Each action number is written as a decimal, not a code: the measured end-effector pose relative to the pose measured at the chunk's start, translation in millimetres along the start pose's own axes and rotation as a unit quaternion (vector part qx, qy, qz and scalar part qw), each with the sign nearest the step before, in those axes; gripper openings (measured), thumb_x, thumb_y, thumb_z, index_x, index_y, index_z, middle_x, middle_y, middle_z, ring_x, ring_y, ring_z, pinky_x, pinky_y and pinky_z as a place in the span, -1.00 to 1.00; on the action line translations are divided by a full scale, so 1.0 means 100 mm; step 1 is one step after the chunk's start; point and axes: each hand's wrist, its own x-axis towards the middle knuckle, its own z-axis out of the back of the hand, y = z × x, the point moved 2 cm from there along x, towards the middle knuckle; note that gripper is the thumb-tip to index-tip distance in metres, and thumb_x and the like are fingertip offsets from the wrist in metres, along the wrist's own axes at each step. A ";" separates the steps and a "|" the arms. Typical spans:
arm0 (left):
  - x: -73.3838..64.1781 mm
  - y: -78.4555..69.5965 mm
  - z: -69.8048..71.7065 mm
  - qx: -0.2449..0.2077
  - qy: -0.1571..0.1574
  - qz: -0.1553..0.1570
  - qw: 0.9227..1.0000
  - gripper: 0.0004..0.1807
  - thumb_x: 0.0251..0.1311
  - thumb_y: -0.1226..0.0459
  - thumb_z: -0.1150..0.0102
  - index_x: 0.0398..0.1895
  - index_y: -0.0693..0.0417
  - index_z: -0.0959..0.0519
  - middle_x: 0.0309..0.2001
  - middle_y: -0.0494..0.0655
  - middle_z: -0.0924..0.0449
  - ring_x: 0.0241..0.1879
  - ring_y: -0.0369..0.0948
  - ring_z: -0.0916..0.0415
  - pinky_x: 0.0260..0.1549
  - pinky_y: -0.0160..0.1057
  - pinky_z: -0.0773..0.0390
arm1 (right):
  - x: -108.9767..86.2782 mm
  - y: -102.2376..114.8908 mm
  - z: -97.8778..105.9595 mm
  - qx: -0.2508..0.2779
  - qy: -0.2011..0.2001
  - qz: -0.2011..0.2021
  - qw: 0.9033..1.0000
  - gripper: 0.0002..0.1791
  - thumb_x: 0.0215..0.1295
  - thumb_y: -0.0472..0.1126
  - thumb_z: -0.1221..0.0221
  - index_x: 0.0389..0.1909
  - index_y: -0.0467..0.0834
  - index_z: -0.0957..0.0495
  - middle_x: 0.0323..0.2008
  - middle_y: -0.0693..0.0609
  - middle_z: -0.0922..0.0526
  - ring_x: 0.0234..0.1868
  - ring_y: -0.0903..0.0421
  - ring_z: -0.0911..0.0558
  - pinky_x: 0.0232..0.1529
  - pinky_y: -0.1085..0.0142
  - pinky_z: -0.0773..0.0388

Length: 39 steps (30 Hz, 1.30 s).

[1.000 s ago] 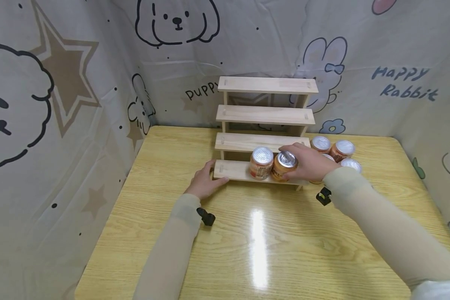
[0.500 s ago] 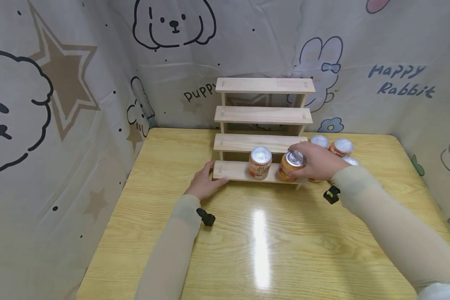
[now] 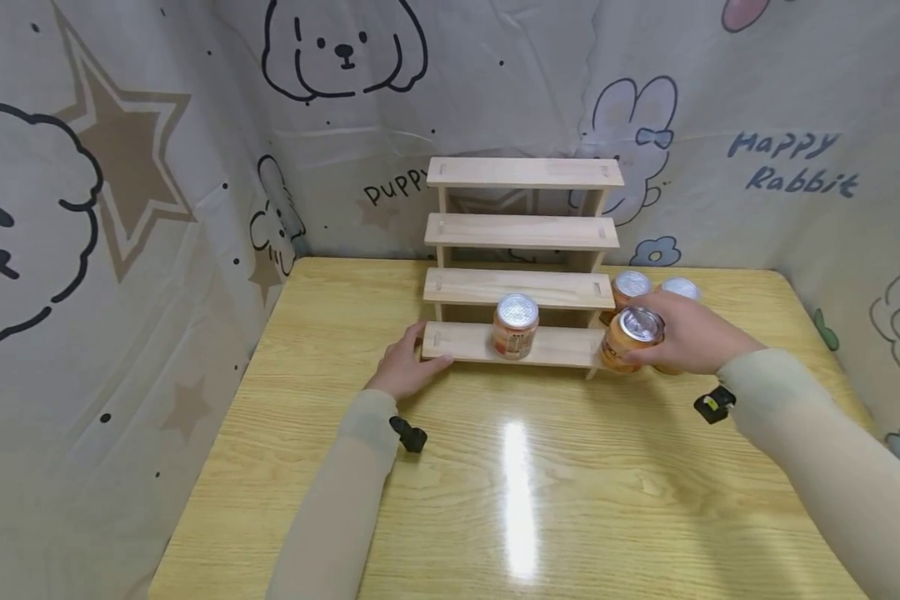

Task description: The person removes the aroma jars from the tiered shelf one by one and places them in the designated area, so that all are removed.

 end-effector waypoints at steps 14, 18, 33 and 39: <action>0.00 0.00 0.00 -0.005 0.000 -0.004 1.000 0.05 0.18 -0.34 -0.20 0.63 -0.28 0.05 0.55 0.03 -0.09 0.51 0.17 -0.02 0.35 0.31 -0.15 | -0.28 -0.23 -0.15 0.006 -0.001 -0.009 1.000 -0.30 0.04 0.05 -0.54 0.10 -0.27 -0.55 -0.02 -0.13 -0.63 -0.02 -0.08 -0.61 -0.01 -0.07 -0.53; 0.01 0.00 0.00 -0.004 0.001 -0.004 1.000 0.05 0.18 -0.34 -0.21 0.63 -0.28 0.05 0.56 0.02 -0.09 0.51 0.15 -0.01 0.35 0.30 -0.15 | -0.30 -0.28 -0.26 0.007 -0.004 -0.001 1.000 -0.32 0.00 0.00 -0.57 0.09 -0.23 -0.56 -0.03 -0.10 -0.65 -0.01 -0.07 -0.61 -0.01 -0.05 -0.53; 0.03 0.00 -0.02 -0.006 0.001 -0.005 1.000 0.05 0.18 -0.33 -0.21 0.63 -0.28 0.04 0.56 0.04 -0.09 0.51 0.15 -0.01 0.35 0.28 -0.16 | -0.31 -0.41 -0.50 -0.008 0.001 -0.025 1.000 -0.25 -0.01 -0.02 -0.57 0.16 -0.29 -0.53 0.00 -0.22 -0.59 0.04 -0.19 -0.58 0.08 -0.17 -0.48; 0.01 -0.01 -0.01 -0.008 -0.001 -0.006 1.000 0.05 0.19 -0.32 -0.22 0.63 -0.26 0.04 0.56 0.03 -0.09 0.51 0.14 -0.02 0.36 0.27 -0.16 | -0.30 -0.43 -0.55 0.001 -0.003 -0.020 1.000 -0.23 -0.02 -0.07 -0.58 0.19 -0.28 -0.51 0.04 -0.25 -0.58 0.08 -0.22 -0.57 0.10 -0.18 -0.47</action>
